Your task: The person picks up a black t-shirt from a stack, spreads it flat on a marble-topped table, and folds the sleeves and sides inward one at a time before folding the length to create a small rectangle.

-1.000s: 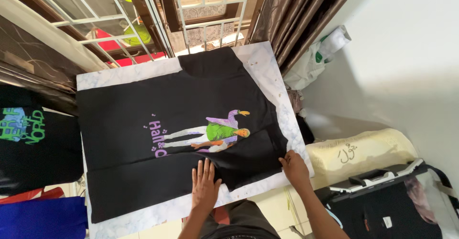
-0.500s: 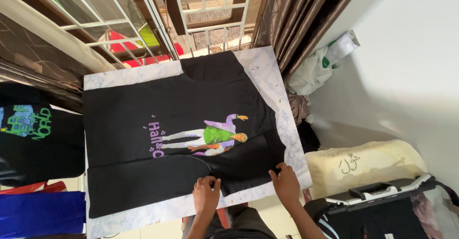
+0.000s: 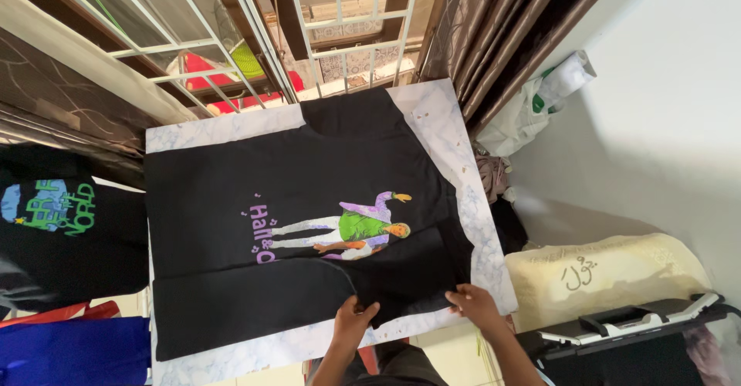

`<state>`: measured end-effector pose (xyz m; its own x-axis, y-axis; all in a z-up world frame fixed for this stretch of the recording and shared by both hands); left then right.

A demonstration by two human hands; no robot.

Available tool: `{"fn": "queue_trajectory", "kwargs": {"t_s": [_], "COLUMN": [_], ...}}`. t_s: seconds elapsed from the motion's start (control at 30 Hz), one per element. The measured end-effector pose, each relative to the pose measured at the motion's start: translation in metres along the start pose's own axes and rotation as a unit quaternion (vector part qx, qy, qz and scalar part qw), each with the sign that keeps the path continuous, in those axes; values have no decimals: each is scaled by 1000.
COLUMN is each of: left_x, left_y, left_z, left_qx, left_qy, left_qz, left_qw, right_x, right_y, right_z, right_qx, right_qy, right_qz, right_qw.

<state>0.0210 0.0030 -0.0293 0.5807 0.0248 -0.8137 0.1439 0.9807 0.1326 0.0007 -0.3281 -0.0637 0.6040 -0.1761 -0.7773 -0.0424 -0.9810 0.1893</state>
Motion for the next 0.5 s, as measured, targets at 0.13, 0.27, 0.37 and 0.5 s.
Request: {"fn": "queue_trajectory", "kwargs": {"t_s": [0.13, 0.27, 0.37, 0.5], "left_x": [-5, 14, 49, 80], "left_y": [9, 17, 22, 27], "left_z": [50, 94, 114, 118], "left_qx": [-75, -230, -300, -364], "left_qy": [-17, -29, -43, -7], "left_qz": [7, -31, -45, -67], "left_qw": [997, 972, 952, 929], "right_x": [-12, -5, 21, 59], "right_y": [7, 5, -7, -36], "right_z": [-61, -145, -190, -216], "right_qx": [38, 257, 284, 273], "right_qy": [31, 115, 154, 118], "right_qz": [-21, -30, -46, -25], "right_qw": [999, 959, 945, 954]}}
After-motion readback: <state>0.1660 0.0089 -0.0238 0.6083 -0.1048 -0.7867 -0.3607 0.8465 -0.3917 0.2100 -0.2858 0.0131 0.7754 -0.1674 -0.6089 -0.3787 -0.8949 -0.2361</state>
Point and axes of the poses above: each hand's wrist, its own x-axis towards the middle knuckle, its own y-axis out of the back of the hand, z = x × y, the point moved 4 cm from there along x, towards the middle knuckle, and after that the axes turned 4 degrees about y, right-handed, at the moved point
